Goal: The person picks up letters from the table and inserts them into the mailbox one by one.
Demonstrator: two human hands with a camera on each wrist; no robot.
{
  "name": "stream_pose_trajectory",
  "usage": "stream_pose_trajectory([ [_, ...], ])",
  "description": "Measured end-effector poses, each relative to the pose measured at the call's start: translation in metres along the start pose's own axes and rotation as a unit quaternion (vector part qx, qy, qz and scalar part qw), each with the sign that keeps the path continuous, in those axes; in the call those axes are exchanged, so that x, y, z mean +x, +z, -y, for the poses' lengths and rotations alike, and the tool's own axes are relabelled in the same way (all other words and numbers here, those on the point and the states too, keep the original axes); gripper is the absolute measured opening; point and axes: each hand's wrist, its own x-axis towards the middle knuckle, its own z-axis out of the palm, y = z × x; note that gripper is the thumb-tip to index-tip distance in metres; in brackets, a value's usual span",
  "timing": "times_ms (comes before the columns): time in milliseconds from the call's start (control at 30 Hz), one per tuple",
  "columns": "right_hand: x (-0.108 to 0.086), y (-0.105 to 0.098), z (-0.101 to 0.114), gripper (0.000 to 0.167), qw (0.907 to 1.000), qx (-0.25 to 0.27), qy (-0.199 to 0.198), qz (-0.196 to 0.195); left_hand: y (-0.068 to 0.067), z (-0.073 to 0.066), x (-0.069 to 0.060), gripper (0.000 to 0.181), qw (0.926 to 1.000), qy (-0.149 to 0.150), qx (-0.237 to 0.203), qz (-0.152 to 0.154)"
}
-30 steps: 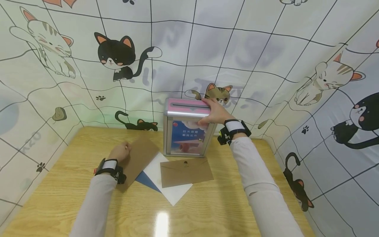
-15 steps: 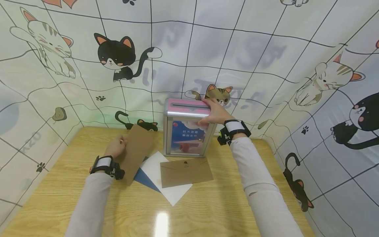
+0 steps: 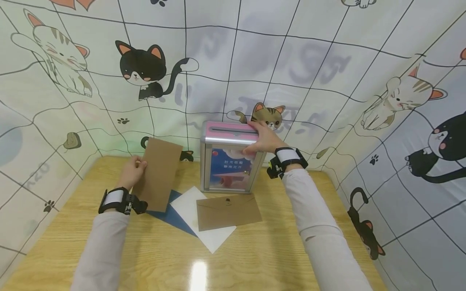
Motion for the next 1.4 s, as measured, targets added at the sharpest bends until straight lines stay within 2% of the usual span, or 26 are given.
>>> stream_pose_trajectory([
  [133, 0.000, 0.000, 0.000, 0.104, 1.0000, 0.001, 0.000, 0.001, -0.002, -0.004, 0.000, 0.028, 0.9999, 0.006, -0.005, -0.009],
  [433, 0.000, 0.000, 0.000, 0.104, 1.0000, 0.001, -0.002, 0.001, -0.009, -0.014, 0.000, 0.030, 0.9982, 0.013, -0.031, -0.050],
  [833, -0.001, 0.001, 0.000, 0.104, 1.0000, -0.005, -0.001, 0.004, -0.018, -0.029, 0.001, 0.026, 0.9935, 0.044, -0.048, -0.093],
  [1100, 0.000, 0.001, 0.000, 0.104, 1.0000, -0.003, 0.004, 0.003, -0.022, -0.039, 0.002, 0.031, 0.9933, 0.044, -0.050, -0.094],
  [1400, 0.000, -0.001, 0.001, 0.104, 1.0000, -0.004, 0.002, 0.000, -0.027, -0.056, 0.004, 0.032, 0.9915, 0.034, -0.073, -0.102],
])
